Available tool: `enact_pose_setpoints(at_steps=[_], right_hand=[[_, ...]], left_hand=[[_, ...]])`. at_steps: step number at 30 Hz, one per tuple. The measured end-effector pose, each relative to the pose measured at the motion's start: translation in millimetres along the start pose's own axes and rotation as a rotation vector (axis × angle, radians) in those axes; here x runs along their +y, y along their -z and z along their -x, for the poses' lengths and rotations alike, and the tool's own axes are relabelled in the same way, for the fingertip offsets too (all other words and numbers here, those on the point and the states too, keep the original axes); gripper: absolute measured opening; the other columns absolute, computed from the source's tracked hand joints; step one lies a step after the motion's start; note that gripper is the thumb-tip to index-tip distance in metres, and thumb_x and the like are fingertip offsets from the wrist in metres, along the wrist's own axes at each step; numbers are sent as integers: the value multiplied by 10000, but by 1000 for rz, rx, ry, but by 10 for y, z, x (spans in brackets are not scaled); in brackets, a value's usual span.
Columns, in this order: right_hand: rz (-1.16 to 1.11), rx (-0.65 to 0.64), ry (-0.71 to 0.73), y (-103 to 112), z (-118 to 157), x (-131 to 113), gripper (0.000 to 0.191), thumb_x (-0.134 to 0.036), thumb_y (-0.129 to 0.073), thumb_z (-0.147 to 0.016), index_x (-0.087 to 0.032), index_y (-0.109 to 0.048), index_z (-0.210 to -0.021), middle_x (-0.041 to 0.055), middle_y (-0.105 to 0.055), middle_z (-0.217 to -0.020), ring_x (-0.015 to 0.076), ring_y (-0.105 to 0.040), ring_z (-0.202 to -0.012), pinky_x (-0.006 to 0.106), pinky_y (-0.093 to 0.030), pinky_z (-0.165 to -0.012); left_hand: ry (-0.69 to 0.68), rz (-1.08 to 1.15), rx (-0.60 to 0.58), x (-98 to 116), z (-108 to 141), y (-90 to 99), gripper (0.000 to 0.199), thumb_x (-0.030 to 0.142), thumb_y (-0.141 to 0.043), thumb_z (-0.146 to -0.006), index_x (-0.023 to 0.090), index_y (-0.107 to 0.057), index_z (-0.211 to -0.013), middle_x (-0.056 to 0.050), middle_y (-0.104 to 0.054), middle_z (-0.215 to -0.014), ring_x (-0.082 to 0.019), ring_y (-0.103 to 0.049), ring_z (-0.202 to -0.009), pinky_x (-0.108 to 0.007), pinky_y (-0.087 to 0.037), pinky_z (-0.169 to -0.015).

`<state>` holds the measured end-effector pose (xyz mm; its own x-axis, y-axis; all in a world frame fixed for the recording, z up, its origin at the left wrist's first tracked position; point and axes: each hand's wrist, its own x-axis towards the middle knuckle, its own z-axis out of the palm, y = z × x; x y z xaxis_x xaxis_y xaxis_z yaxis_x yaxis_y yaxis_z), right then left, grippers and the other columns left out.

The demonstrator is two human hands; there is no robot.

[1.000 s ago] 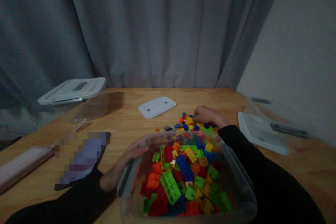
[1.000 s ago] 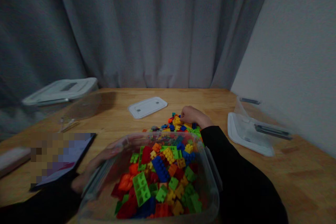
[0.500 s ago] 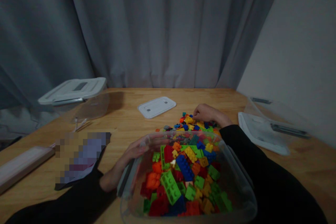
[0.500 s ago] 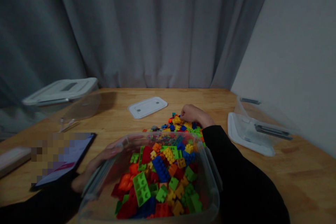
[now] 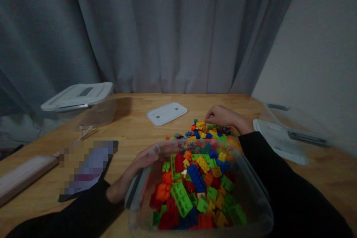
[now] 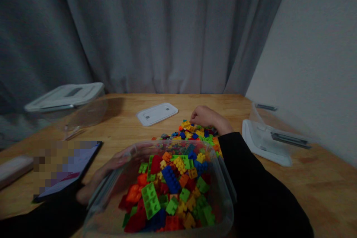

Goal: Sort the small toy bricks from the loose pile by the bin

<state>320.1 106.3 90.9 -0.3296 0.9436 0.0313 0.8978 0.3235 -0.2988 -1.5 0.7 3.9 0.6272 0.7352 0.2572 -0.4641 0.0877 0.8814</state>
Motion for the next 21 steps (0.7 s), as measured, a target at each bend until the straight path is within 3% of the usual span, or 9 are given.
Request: enact_pose_setpoints(at_steps=[5,12,21], right_hand=[[-24,56,112,166,130,-145,276,-305,-610,-850,-131,-824,-843,43,-757,-731,133,-584,-607,252,-352,-536],[-126,73,217,354,402,-460,289,-355,-624,-877,-163,-833,-932,33,-765,-773,129,-581,-621,247,-364,-536],[-112,-167,397,522,841,-901,232,-301,-628,-907,-175,-820,-939,-18,-666,-676,94,-526,-583,216,-350,-533]], left_hand=[[24,-16,28,-23,15,22,513,294,-497,-911,153,-618,-1389,-161,-638,-1441,-397,-451,-1450,-579,-249,-1233],[41,-50,29,57,-27,-85,513,327,-527,-904,153,-637,-1373,-159,-613,-1471,-412,-474,-1428,-575,-268,-1227],[36,19,12,13,-10,-75,522,282,-475,-916,152,-608,-1404,-149,-611,-1476,-387,-450,-1453,-552,-240,-1245]])
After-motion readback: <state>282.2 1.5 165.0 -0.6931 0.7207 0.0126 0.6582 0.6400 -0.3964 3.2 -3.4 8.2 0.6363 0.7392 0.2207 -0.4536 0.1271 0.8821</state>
